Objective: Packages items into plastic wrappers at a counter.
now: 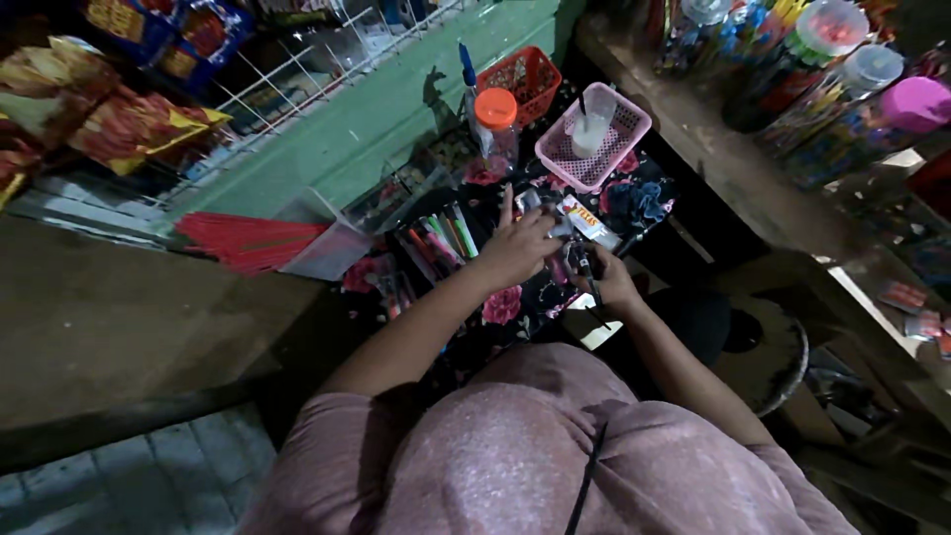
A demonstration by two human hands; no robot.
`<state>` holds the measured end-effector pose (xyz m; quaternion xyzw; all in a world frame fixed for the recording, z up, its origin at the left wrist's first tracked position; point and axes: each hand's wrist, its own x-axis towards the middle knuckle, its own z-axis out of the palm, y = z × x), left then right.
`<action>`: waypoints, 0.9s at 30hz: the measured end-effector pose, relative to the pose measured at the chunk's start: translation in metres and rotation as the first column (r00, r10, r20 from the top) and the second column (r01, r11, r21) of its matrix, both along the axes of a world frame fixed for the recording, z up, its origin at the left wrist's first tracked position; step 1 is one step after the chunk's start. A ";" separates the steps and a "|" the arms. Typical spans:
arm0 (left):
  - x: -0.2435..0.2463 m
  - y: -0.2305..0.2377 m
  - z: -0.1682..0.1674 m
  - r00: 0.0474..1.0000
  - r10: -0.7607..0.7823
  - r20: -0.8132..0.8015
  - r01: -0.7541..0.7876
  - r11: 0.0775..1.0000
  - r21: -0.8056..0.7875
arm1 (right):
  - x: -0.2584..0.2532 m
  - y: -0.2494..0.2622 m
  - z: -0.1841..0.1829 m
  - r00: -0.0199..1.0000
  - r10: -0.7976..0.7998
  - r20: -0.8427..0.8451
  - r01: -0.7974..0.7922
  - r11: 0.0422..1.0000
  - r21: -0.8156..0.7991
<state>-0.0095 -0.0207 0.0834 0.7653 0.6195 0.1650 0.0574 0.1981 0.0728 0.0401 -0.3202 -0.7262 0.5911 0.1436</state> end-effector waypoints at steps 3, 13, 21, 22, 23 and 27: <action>0.008 -0.006 -0.021 0.905 0.215 0.368 -0.312 0.922 0.227 | 0.003 -0.016 0.003 0.982 -0.178 -0.056 0.175 0.983 -0.060; 0.034 -0.013 -0.008 -0.084 0.456 0.886 -0.173 0.869 -0.464 | -0.001 -0.025 0.019 0.963 -0.206 -0.171 0.196 0.978 -0.075; 0.008 -0.015 0.018 -0.105 0.310 0.945 -0.270 0.906 -0.327 | 0.046 -0.040 0.007 0.993 0.110 0.034 -0.109 0.994 -0.010; 0.008 -0.015 0.020 -0.107 0.299 0.948 -0.270 0.909 -0.318 | 0.047 -0.044 0.007 0.990 0.132 0.041 -0.131 0.991 -0.010; 0.008 -0.015 0.021 -0.112 0.290 0.950 -0.269 0.912 -0.310 | 0.048 -0.047 0.007 0.988 0.144 0.049 -0.144 0.990 -0.010; 0.010 -0.015 0.023 -0.108 0.279 0.954 -0.264 0.917 -0.298 | 0.041 -0.050 0.013 0.987 0.149 0.067 -0.147 0.988 -0.036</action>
